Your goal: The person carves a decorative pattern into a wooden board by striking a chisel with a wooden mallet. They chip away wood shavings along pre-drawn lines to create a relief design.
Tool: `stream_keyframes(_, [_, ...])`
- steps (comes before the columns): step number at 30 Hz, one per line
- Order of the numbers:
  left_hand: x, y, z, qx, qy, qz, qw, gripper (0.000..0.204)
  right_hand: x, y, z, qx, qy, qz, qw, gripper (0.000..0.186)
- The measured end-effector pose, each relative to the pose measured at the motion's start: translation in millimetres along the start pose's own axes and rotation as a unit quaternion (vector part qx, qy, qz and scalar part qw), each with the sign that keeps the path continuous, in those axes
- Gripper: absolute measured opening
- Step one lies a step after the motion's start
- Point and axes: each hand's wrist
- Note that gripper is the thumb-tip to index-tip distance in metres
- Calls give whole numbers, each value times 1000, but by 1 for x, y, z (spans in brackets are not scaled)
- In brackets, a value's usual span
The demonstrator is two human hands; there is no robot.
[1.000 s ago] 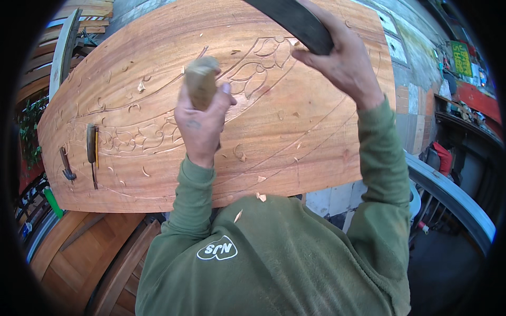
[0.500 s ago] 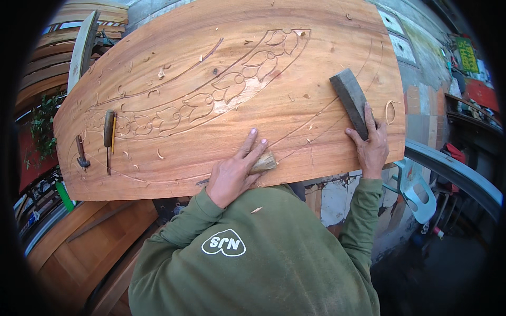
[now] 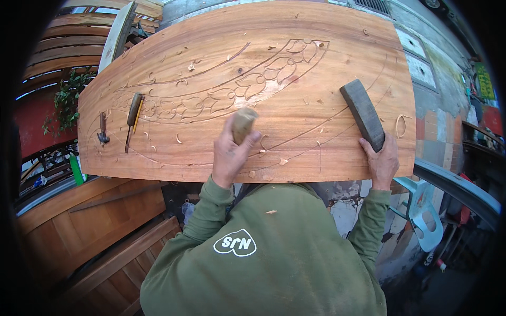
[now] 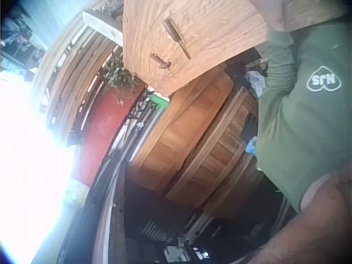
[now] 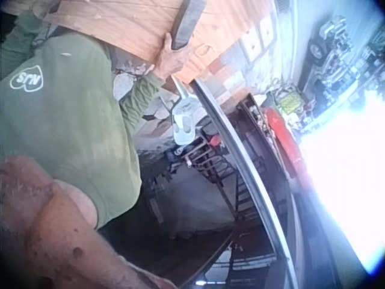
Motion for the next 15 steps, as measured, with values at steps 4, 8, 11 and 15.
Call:
stream_keyframes(4, [20, 9, -71, 116, 81, 316, 938, 53, -8, 4, -7, -4, -20, -213, 977, 70])
stream_keyframes(8, [-14, -8, -152, 199, 66, 404, 890, 58, -67, 21, -12, -140, -81, -567, 808, 75])
stream_keyframes(11, [-23, -27, -183, 208, 42, 427, 879, 54, -120, 39, -20, -127, -46, -549, 825, 82])
stream_keyframes(15, [-35, -39, -199, 204, 44, 429, 879, 49, -162, 55, -47, -80, 68, -532, 840, 81])
Point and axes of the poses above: each hand's wrist, its own z-axis away from the middle knuckle, its own y-axis out of the back of the hand, x = y × z
